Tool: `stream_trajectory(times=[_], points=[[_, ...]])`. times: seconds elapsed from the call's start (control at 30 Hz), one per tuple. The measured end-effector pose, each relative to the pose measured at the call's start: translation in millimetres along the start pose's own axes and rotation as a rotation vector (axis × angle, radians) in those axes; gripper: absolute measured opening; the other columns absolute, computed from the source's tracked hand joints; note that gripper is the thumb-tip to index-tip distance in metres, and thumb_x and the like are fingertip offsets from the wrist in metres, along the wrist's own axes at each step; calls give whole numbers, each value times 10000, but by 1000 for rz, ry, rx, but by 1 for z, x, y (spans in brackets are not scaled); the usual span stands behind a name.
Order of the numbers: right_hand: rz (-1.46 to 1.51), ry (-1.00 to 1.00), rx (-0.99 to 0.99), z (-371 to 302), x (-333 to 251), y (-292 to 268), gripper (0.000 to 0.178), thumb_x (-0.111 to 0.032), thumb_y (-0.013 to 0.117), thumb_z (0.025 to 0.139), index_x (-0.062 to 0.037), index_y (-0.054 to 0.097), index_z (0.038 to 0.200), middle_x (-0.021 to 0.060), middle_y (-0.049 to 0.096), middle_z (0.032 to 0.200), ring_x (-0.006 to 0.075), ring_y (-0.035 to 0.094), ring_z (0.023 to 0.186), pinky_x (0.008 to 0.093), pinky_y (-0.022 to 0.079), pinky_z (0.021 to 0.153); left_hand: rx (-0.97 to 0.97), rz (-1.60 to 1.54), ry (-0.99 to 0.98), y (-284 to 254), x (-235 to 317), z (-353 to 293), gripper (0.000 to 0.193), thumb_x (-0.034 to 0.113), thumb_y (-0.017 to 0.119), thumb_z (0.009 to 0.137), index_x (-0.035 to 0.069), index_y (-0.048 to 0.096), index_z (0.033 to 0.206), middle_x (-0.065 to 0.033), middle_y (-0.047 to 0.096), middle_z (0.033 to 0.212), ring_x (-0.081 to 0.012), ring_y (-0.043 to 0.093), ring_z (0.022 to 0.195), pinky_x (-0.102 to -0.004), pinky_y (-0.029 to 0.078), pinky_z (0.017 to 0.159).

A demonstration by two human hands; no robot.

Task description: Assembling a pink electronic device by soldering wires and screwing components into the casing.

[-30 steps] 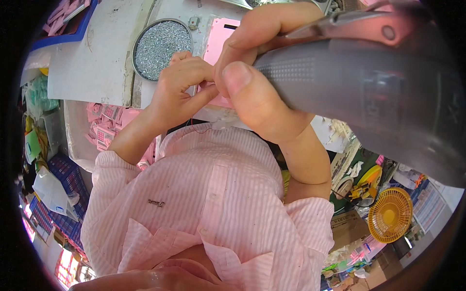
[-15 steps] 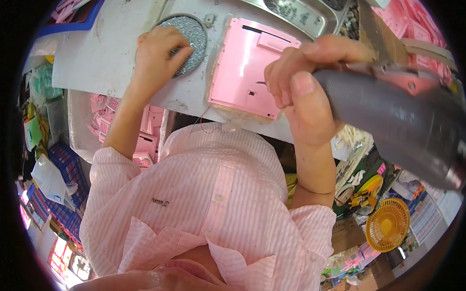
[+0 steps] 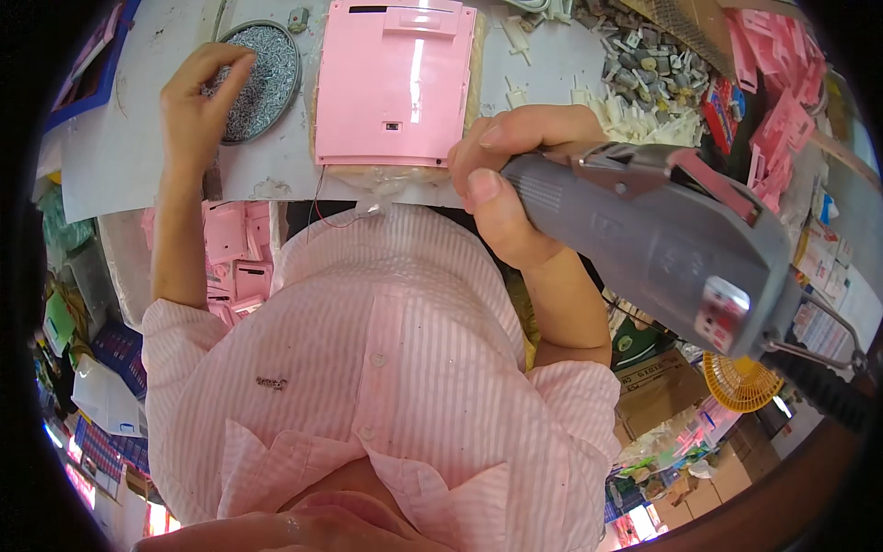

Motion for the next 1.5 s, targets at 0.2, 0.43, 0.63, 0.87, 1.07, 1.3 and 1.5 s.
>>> stream_trajectory(times=[0.2, 0.43, 0.63, 0.87, 1.07, 1.3, 1.5], points=[[-125, 117, -52, -7, 9, 13, 240, -77, 630, 927, -70, 402, 1004, 83, 520, 636, 169, 476, 526, 358, 438, 515, -59, -162, 309, 36, 91, -26, 118, 56, 769, 793, 69, 732, 904, -56, 713, 874, -220, 677, 815, -325, 485, 709], [88, 77, -64, 14, -10, 7, 316, -119, 671, 924, -28, 457, 1137, 65, 557, 679, 171, 531, 587, 320, 465, 564, -82, -424, 391, 62, 123, -38, 230, 43, 802, 738, 81, 733, 953, -32, 704, 871, -181, 623, 729, -323, 425, 694], [182, 22, -175, 42, -45, 15, 306, -288, 607, 945, -174, 503, 1209, -28, 512, 615, 112, 485, 501, 279, 407, 482, -66, -439, 445, 69, 131, -40, 266, 40, 797, 719, 72, 730, 974, -38, 693, 867, -173, 587, 697, -322, 395, 703], [167, 20, -131, 40, -40, 21, 273, -289, 617, 943, -171, 504, 1161, -27, 511, 619, 109, 482, 485, 278, 414, 476, -54, -426, 452, 73, 131, -41, 235, 87, 817, 745, 104, 714, 955, 10, 683, 874, -145, 614, 738, -320, 389, 705], [161, 15, -119, 38, -42, 21, 278, -286, 621, 943, -165, 504, 1164, -26, 515, 625, 108, 488, 488, 279, 420, 480, -14, -451, 490, 71, 135, -43, 274, 41, 798, 703, 80, 722, 964, -31, 689, 867, -187, 567, 694, -336, 383, 693], [165, -2, -142, 40, -47, 13, 274, -268, 594, 953, -158, 503, 1187, -20, 513, 643, 114, 481, 506, 297, 420, 499, -49, -271, 456, 74, 139, -34, 185, 41, 758, 703, 104, 660, 846, -4, 626, 780, -181, 589, 688, -343, 386, 656], [94, -75, 47, 49, -11, -20, 306, -164, 644, 949, -69, 450, 1166, 70, 501, 633, 168, 485, 525, 345, 428, 507, -119, -186, 335, 80, 120, -10, 177, 98, 711, 774, 103, 554, 691, -26, 529, 664, -221, 548, 608, -378, 378, 607]])
Point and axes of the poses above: each hand's wrist, its own z-axis towards the middle knuckle, its own y-axis out of the palm, x = y × z, the point moved 7 cm from there along z, towards the middle knuckle
